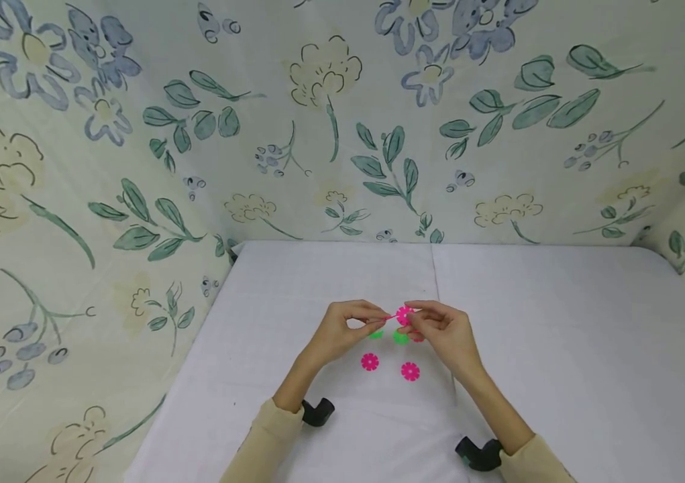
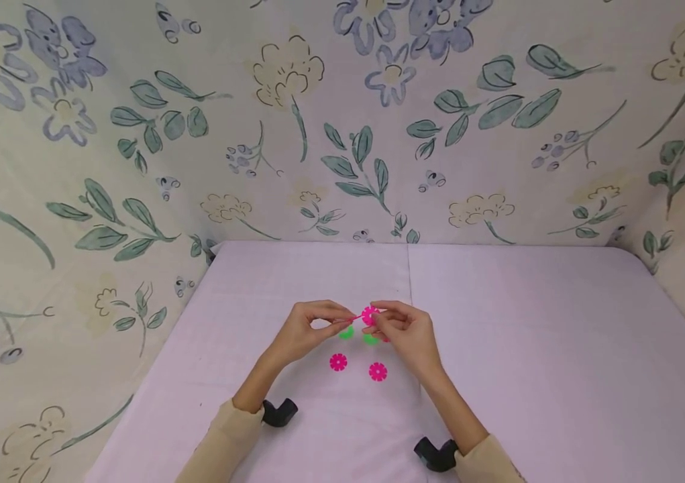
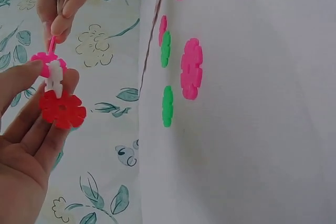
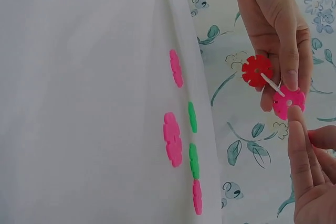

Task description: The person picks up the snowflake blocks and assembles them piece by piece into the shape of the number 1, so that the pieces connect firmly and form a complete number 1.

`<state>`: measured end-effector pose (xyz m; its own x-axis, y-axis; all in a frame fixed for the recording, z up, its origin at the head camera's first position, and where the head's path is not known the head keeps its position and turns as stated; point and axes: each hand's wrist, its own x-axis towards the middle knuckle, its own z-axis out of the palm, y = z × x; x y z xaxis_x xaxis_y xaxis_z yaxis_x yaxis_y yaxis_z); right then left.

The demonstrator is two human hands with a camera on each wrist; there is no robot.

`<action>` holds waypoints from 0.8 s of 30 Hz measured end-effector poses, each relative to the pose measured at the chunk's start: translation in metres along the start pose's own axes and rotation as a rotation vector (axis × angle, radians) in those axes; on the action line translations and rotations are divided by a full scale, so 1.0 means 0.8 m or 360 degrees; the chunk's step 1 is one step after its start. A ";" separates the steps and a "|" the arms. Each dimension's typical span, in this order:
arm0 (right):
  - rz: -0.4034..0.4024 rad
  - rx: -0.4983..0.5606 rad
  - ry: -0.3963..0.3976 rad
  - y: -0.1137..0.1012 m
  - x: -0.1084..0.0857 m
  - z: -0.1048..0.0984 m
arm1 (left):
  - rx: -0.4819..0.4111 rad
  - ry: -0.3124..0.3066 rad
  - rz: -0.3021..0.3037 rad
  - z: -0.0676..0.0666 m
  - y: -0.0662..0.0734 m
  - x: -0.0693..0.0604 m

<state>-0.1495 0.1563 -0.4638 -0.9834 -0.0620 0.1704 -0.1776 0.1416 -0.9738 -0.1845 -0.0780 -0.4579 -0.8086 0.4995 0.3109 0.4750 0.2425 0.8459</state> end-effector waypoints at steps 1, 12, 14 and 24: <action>0.0007 0.0002 -0.0020 0.000 0.000 0.001 | 0.0009 0.0002 0.0017 0.000 -0.001 0.000; 0.0007 0.0081 -0.0191 0.003 0.000 0.005 | 0.0007 0.0035 0.0100 -0.001 -0.002 0.000; 0.0029 0.0083 -0.0210 0.004 0.001 0.005 | -0.0016 0.0046 0.0102 -0.001 -0.003 -0.001; 0.0050 0.0155 -0.0172 -0.001 -0.001 0.007 | -0.0096 0.0084 0.0166 -0.002 -0.004 0.000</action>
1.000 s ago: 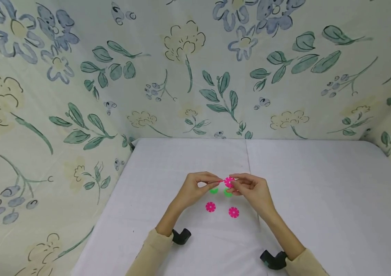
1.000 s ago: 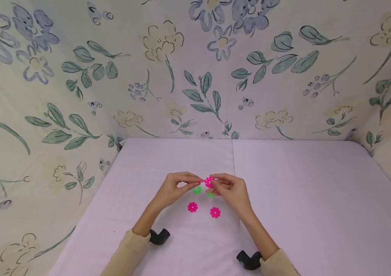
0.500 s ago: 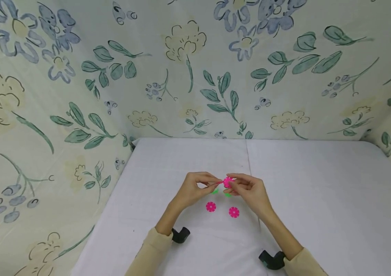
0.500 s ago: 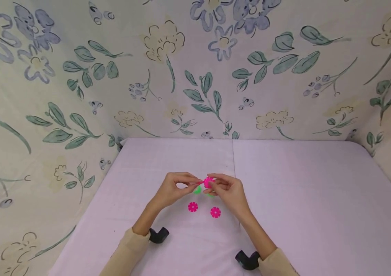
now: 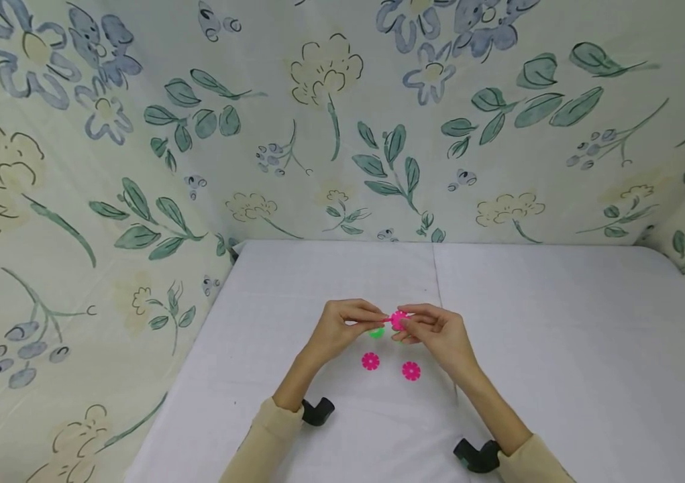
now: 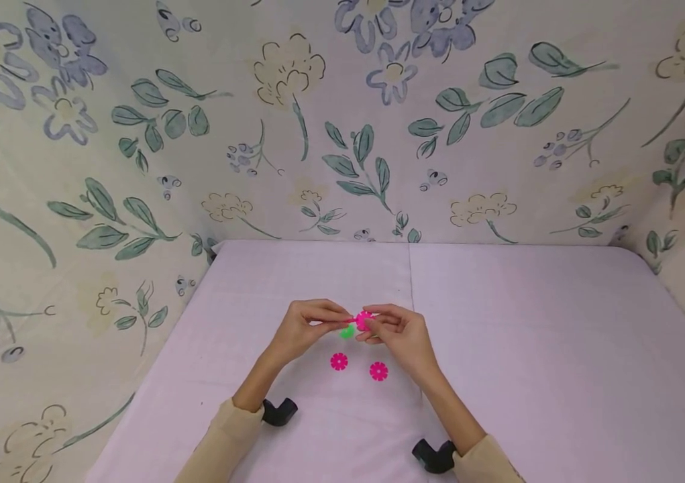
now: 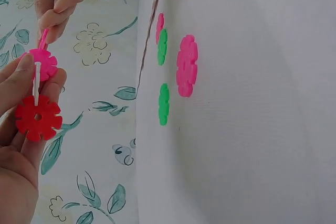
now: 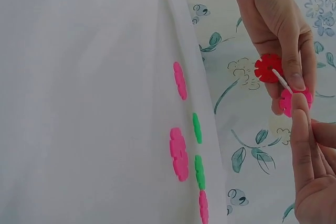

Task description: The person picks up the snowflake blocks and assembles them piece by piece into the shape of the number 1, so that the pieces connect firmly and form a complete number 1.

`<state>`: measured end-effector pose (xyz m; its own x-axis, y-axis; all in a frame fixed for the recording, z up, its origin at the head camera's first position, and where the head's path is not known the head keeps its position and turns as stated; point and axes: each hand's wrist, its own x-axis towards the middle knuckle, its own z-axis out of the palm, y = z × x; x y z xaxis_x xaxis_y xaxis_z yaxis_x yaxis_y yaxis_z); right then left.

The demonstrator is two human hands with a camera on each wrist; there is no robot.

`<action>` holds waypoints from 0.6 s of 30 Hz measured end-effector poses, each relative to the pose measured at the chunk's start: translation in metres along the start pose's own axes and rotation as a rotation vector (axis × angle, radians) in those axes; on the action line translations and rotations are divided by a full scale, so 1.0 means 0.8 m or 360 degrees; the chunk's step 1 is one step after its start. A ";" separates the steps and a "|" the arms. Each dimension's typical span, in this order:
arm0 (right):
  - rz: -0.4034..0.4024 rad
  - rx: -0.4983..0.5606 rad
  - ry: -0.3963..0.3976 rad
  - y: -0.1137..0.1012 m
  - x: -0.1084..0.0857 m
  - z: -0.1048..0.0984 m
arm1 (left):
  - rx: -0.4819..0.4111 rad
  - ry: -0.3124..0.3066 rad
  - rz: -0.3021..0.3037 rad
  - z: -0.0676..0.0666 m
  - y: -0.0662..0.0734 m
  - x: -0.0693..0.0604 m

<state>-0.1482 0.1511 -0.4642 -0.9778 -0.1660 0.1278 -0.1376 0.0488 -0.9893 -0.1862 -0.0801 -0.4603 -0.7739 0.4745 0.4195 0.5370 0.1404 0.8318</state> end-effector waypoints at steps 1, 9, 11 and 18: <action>0.0001 0.0005 0.0000 0.000 0.000 0.000 | -0.0014 -0.0002 -0.0004 0.000 0.000 0.000; 0.0007 0.0012 0.0002 0.002 -0.002 0.002 | -0.0112 0.0027 -0.0071 0.006 -0.001 0.001; 0.0015 0.0032 0.0002 0.002 -0.002 0.004 | -0.0121 0.0037 -0.0085 0.007 -0.003 0.000; 0.0077 0.0037 -0.0013 0.003 -0.001 0.008 | -0.0132 0.0044 -0.0131 0.008 -0.006 -0.004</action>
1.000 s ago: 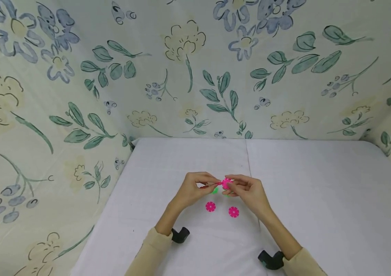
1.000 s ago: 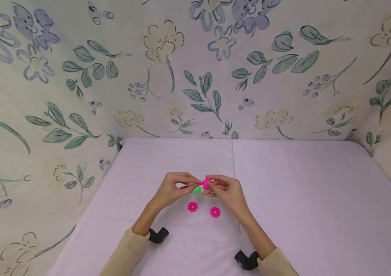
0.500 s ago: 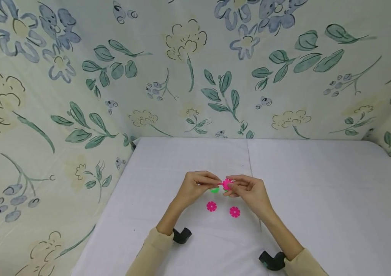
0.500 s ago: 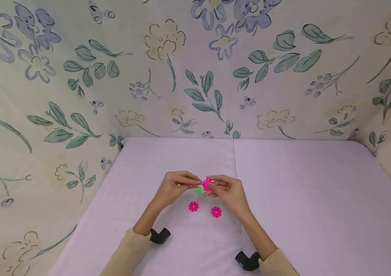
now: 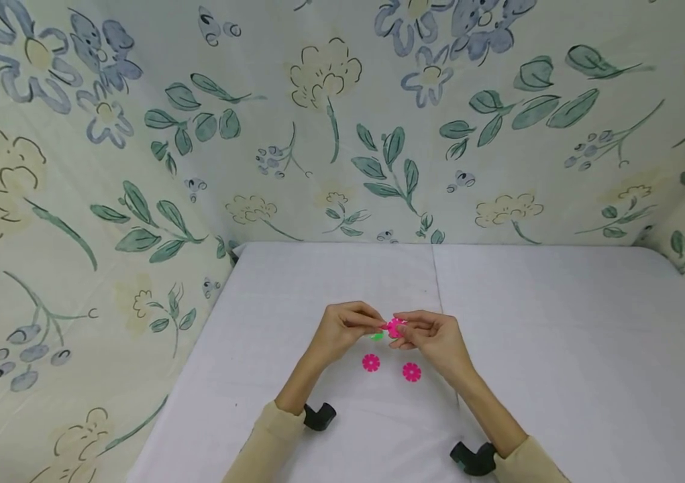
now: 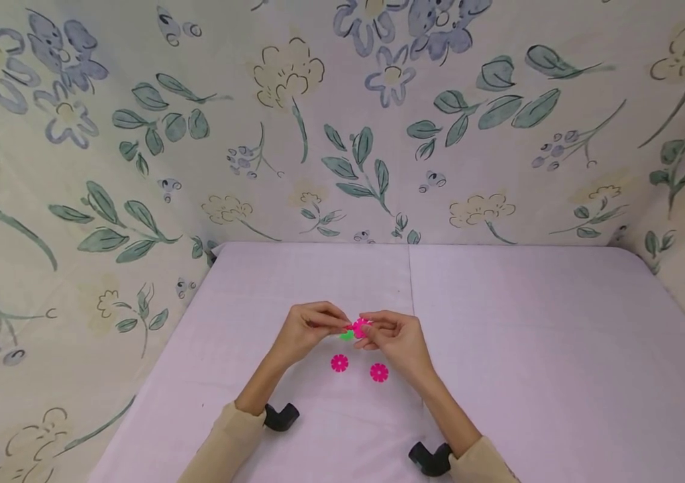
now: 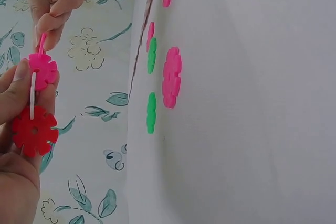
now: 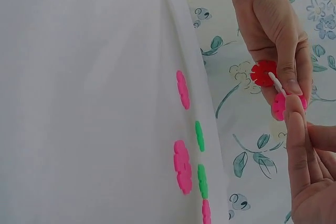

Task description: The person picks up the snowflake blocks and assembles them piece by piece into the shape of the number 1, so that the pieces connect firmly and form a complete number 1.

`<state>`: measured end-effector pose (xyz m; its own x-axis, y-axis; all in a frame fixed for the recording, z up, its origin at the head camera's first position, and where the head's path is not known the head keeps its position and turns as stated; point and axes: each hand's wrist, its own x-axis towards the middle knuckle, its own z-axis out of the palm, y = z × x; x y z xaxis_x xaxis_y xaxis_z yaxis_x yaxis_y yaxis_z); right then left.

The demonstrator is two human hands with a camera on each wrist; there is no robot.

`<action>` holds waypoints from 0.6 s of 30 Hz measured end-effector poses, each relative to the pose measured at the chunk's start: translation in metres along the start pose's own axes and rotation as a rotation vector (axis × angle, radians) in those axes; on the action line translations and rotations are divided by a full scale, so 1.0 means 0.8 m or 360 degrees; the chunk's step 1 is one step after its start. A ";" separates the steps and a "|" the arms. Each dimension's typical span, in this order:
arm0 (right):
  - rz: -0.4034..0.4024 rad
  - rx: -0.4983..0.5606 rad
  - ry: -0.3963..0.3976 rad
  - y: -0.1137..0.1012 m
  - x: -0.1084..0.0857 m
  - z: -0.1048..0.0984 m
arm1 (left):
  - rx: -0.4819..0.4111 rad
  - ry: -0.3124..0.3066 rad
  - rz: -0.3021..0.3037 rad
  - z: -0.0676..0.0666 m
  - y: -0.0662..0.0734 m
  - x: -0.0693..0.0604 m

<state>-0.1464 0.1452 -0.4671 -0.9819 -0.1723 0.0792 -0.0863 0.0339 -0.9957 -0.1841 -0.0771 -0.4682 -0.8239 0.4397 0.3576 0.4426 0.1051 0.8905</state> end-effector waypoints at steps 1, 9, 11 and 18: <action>0.0014 0.0002 -0.0007 0.000 0.000 0.001 | -0.0008 -0.0004 -0.0006 0.000 0.001 0.000; 0.0058 0.0029 -0.0038 -0.003 0.000 0.001 | 0.0010 -0.0016 -0.0024 -0.003 0.003 0.000; 0.0058 0.0011 -0.0064 -0.003 0.000 0.001 | 0.0030 -0.0018 -0.0034 -0.004 0.003 -0.001; 0.0049 -0.0031 -0.0079 -0.003 -0.001 -0.005 | 0.0040 -0.0010 -0.0094 -0.009 0.006 0.000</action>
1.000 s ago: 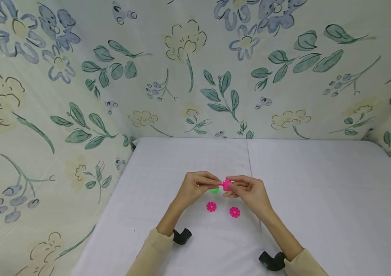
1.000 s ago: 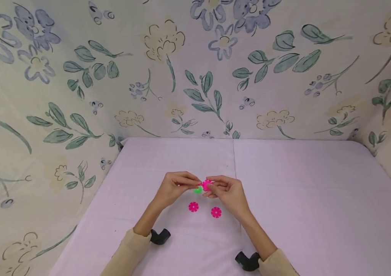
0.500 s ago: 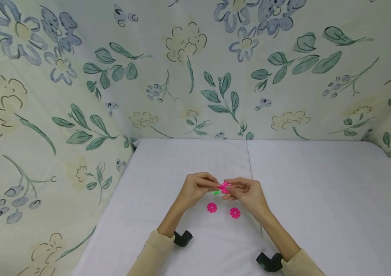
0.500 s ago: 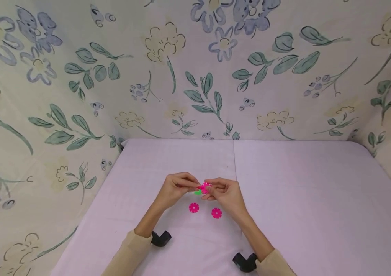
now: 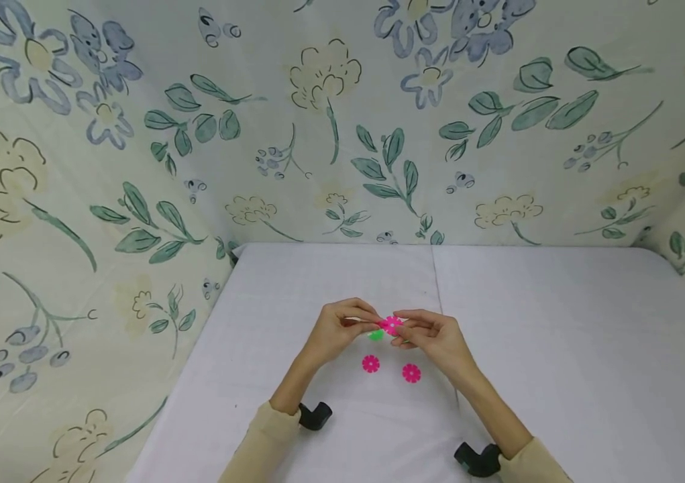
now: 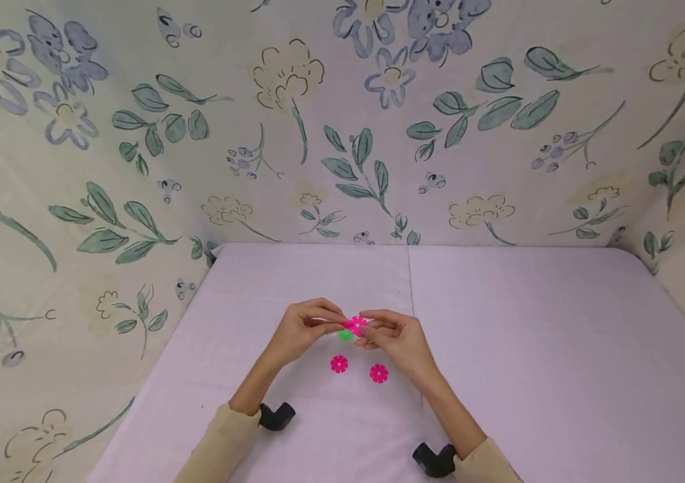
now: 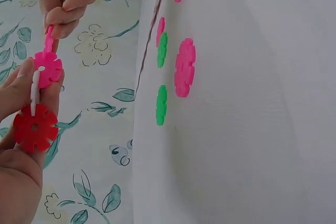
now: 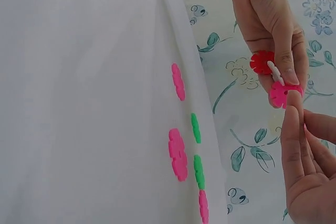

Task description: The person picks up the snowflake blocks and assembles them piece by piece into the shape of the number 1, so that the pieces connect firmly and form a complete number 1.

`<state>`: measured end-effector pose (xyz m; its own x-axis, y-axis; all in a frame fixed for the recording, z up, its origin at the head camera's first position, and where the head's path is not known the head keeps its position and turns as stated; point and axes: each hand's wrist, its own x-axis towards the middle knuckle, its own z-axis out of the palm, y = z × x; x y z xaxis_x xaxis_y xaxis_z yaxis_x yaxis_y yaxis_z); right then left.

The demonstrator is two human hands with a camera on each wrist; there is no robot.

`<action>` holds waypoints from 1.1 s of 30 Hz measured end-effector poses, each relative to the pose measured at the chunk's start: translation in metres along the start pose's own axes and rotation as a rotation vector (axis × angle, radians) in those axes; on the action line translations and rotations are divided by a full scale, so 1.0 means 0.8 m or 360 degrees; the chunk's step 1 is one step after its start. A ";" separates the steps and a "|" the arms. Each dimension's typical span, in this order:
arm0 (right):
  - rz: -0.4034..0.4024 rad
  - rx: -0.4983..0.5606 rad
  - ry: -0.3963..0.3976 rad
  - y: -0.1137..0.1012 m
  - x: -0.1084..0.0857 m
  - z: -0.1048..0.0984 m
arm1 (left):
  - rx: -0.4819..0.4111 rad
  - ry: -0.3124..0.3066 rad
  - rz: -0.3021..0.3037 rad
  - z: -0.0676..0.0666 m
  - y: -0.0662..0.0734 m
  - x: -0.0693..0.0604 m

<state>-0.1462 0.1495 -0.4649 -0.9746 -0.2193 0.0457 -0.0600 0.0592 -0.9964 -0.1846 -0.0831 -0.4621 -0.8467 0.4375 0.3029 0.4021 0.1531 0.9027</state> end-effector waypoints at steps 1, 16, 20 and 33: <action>0.0000 -0.0003 0.0010 0.000 0.000 -0.001 | 0.0006 0.0000 -0.0010 0.000 0.000 0.000; 0.0050 0.0086 0.0184 0.001 -0.001 0.002 | 0.0174 -0.0031 0.0006 0.023 0.007 0.007; 0.0071 0.0085 0.0183 0.003 -0.002 0.002 | 0.0158 -0.0027 0.0008 0.025 0.008 0.007; 0.0268 -0.0109 0.0303 0.012 -0.001 -0.032 | 0.0179 0.0028 -0.0093 0.011 -0.006 0.002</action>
<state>-0.1513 0.1751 -0.4730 -0.9948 -0.0140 -0.1011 0.0980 0.1468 -0.9843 -0.1848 -0.0752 -0.4685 -0.8752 0.4098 0.2570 0.3878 0.2769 0.8792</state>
